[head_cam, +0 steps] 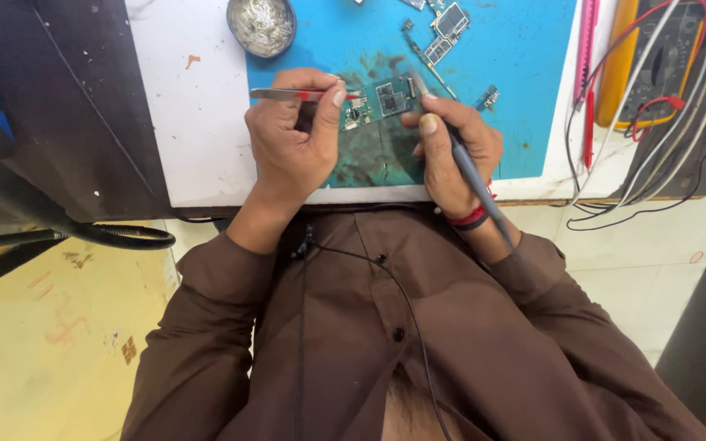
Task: The person uses a soldering iron and tweezers to apply solder to a small circuit board. They repeatedly heat specific points on the board while holding it steady with tweezers, occasionally repositioning the board to access different areas.
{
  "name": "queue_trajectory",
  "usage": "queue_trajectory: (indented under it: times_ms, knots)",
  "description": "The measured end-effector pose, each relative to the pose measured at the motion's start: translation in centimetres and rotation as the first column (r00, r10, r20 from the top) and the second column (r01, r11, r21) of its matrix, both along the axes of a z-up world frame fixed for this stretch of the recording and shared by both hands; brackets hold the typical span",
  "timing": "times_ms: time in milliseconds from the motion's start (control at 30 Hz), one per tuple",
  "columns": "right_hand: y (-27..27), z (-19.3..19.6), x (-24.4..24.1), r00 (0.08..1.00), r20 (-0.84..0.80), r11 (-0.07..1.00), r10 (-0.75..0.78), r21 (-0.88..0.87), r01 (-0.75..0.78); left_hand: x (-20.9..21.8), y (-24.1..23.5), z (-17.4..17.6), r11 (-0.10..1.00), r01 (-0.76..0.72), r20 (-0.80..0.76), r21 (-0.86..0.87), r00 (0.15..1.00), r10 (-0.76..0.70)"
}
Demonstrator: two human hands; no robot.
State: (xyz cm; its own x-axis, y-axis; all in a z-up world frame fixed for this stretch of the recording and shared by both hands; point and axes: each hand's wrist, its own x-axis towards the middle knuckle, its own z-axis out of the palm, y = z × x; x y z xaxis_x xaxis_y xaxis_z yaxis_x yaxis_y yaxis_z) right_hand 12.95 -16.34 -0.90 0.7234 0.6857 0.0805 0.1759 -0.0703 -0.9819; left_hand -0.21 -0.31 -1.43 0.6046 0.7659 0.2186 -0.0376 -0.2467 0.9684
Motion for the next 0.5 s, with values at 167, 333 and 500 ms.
queue_trajectory:
  times_ms: [167, 333, 500]
  knots:
    - [1.1, 1.9, 0.7, 0.789, 0.593, 0.984, 0.163, -0.152, -0.09, -0.4, -0.3, -0.7, 0.999, -0.036, 0.153, 0.01, 0.988, 0.034]
    - [1.7, 4.3, 2.3, 0.645, 0.672, 0.93, 0.365, -0.301, -0.212, -1.0, -0.5, -1.1, 0.996, -0.053, 0.196, -0.068, 0.978, 0.065]
    - [1.7, 4.6, 3.7, 0.591, 0.677, 0.898, 0.439, -0.347, -0.27, -1.2, -0.7, -1.5, 0.991, -0.04, 0.269, -0.126, 0.96, 0.073]
